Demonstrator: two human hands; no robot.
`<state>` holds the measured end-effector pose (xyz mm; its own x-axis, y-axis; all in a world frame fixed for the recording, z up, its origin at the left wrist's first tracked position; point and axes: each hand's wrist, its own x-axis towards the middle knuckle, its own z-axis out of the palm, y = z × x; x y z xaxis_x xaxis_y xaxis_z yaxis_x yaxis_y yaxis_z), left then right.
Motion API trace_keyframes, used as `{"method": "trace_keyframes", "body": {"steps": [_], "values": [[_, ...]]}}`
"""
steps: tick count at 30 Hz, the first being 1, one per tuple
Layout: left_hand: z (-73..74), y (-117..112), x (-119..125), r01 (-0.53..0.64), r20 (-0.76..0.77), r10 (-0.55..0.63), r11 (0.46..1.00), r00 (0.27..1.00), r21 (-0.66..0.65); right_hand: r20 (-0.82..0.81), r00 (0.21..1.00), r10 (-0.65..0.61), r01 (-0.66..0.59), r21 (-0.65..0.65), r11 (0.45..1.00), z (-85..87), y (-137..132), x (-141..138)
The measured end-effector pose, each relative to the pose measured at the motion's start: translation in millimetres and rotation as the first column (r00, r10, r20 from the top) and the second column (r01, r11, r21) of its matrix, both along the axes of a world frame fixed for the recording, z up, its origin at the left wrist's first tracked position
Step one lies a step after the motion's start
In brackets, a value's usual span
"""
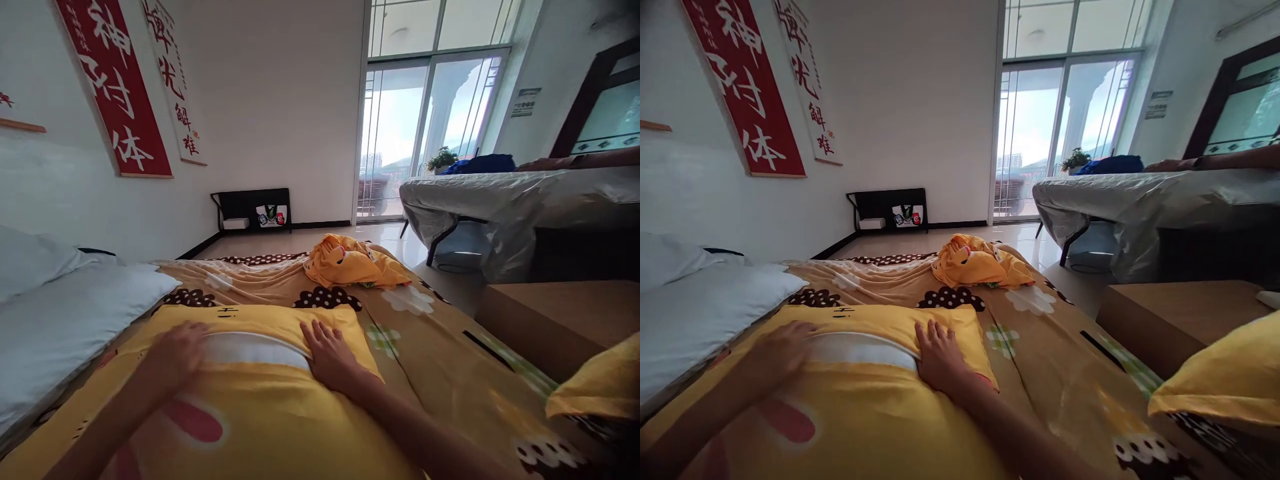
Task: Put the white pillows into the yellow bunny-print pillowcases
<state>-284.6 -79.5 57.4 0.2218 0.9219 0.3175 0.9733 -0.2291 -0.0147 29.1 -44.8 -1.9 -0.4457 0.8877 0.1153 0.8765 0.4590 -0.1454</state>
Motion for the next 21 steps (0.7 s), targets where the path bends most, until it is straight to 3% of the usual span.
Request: {"method": "trace_keyframes", "body": {"steps": [2,4,7,9,11,13,16,18,21], "values": [[12.3,-19,61,0.219,-0.017,-0.219,0.976,0.975,-0.010,0.129,0.992,-0.012,0.012,-0.002,1.000,12.0,-1,-8],[6.6,-33,118,0.387,-0.031,-0.391,0.918,0.920,-0.090,0.234,0.972,-0.010,0.017,-0.026,1.000,18.3,-1,-15],[-36.4,-38,171,0.361,-0.042,-0.367,0.927,0.929,-0.102,0.243,0.970,-0.009,0.016,-0.025,1.000,12.0,2,-16],[-69.9,-32,181,0.363,-0.135,-0.362,0.932,0.923,-0.014,0.177,0.983,-0.036,0.032,0.030,0.999,0.6,5,-8],[-87.2,-26,180,0.351,-0.181,-0.352,0.936,0.918,-0.039,0.117,0.992,-0.039,0.032,0.060,0.998,-8.8,7,2],[-81.7,-20,180,0.301,-0.191,-0.328,0.940,0.925,-0.161,0.082,0.996,-0.038,0.034,0.041,0.999,-10.7,8,10],[-52.1,-12,186,0.226,-0.187,-0.302,0.912,0.935,-0.343,0.040,0.988,-0.149,0.150,-0.013,0.989,-0.7,6,17],[-38.8,-5,194,0.214,-0.171,-0.297,0.898,0.939,-0.384,-0.023,0.963,-0.267,0.268,0.018,0.963,7.9,5,19],[-38.6,4,198,0.257,-0.141,-0.320,0.903,0.937,-0.343,-0.121,0.934,-0.336,0.352,0.153,0.924,14.1,5,23]]}}
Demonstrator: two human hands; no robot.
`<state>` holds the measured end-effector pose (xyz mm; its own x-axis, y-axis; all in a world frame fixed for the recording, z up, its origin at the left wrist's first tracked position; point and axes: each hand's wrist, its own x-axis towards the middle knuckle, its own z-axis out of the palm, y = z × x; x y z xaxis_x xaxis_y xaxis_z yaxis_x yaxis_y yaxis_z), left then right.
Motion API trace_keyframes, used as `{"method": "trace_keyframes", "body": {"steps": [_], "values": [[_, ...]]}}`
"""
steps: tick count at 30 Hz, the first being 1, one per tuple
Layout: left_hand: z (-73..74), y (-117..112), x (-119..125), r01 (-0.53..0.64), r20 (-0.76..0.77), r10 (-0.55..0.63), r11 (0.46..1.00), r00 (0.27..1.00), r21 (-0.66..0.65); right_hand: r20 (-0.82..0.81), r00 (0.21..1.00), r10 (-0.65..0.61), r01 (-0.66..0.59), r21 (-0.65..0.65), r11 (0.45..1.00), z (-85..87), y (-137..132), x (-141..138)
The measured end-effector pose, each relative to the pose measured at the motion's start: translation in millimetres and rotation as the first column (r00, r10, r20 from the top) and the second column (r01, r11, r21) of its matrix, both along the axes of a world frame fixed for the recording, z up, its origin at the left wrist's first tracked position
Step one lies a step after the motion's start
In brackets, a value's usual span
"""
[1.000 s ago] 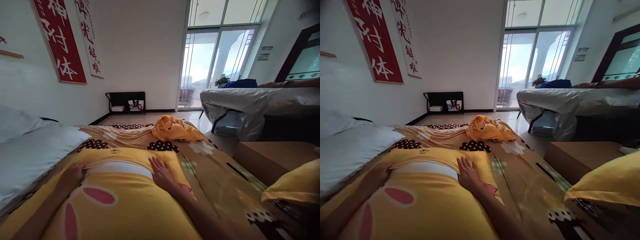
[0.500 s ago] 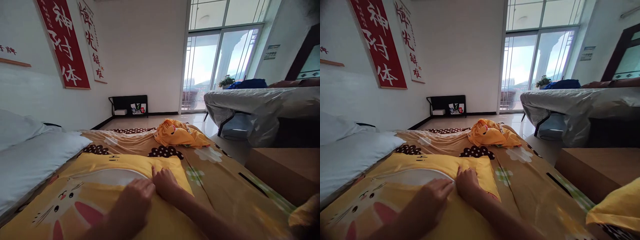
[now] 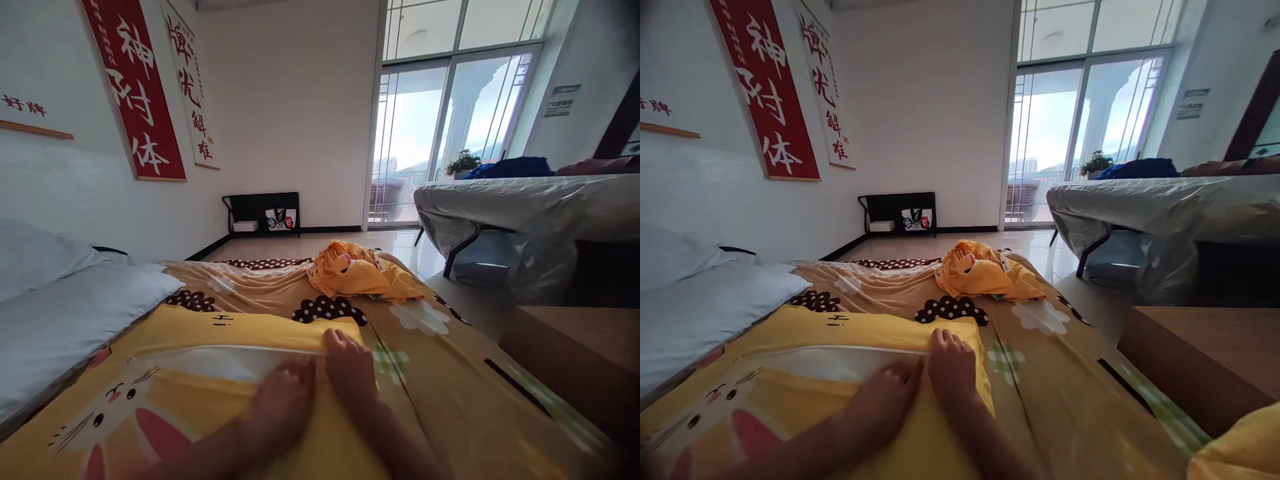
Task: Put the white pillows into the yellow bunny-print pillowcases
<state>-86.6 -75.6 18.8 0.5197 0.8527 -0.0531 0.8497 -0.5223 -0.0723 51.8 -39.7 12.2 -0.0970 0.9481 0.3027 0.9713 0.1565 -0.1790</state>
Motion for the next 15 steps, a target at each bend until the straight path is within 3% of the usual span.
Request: {"method": "trace_keyframes", "body": {"steps": [3,6,12,15], "values": [[-6.4,0,-6,0.069,0.087,-0.076,0.994,0.993,0.087,0.006,1.000,0.007,-0.008,0.092,0.996,-0.2,0,4],[-5.1,-4,-13,0.120,0.164,-0.144,0.981,0.976,0.149,0.025,1.000,0.006,-0.008,0.091,0.996,4.7,-1,6],[11.6,11,-11,0.233,0.072,-0.233,0.973,0.970,0.007,0.117,0.992,0.047,-0.044,-0.023,0.999,36.5,2,-11],[11.4,22,-10,0.302,0.066,-0.301,0.953,0.951,-0.015,0.138,0.989,0.058,-0.051,-0.056,0.997,31.3,12,-26]]}}
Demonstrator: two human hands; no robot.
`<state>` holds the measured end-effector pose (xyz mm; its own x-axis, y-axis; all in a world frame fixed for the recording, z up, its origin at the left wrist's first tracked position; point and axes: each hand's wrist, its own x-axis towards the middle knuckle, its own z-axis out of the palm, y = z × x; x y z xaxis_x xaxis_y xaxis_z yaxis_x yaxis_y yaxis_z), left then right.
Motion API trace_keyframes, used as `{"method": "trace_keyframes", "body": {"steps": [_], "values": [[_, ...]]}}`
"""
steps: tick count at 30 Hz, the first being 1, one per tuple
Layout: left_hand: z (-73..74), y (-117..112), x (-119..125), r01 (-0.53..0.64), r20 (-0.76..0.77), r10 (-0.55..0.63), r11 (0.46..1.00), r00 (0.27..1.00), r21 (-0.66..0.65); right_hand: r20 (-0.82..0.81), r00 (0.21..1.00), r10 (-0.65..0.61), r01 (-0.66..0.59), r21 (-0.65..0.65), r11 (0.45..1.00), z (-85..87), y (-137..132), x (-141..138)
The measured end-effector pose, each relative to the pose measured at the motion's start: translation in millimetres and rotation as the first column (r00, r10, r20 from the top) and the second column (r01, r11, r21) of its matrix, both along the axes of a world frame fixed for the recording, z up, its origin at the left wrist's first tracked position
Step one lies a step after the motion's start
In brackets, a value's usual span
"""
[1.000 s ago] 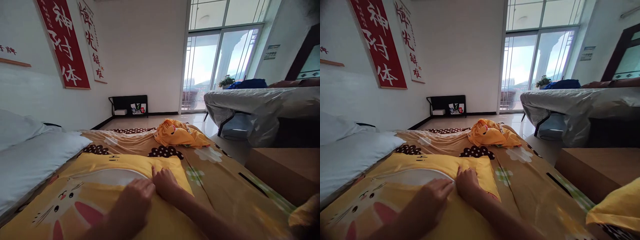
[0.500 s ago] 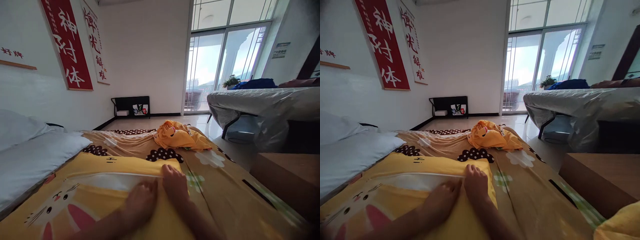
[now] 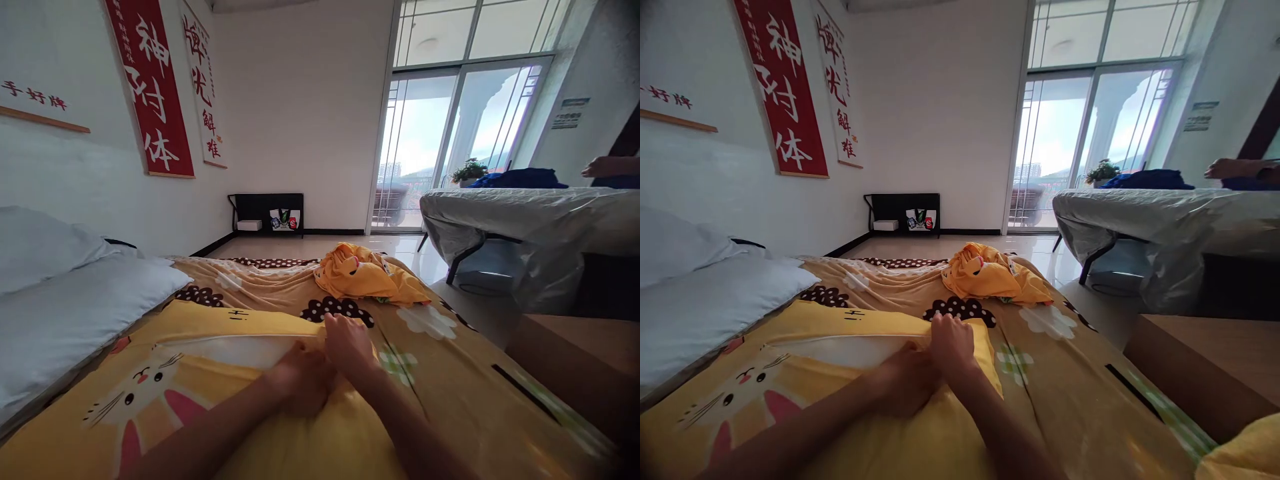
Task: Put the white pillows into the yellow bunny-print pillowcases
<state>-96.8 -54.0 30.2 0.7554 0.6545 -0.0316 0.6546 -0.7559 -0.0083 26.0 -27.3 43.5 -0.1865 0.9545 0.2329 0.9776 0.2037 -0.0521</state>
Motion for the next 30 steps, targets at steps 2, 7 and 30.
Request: {"method": "trace_keyframes", "body": {"steps": [2,7,30], "values": [[-7.8,3,-2,0.009,0.052,-0.010,1.000,0.999,0.021,-0.041,0.999,-0.019,0.019,-0.008,1.000,-18.7,9,-5],[-31.7,-4,-8,-0.060,0.257,0.035,0.994,0.966,0.089,-0.312,0.942,0.125,-0.146,-0.043,0.988,-73.5,13,13],[-16.6,16,-298,-0.758,0.253,0.715,0.626,0.652,0.185,-0.406,0.914,-0.015,-0.018,-0.078,0.997,-80.0,-28,41]]}}
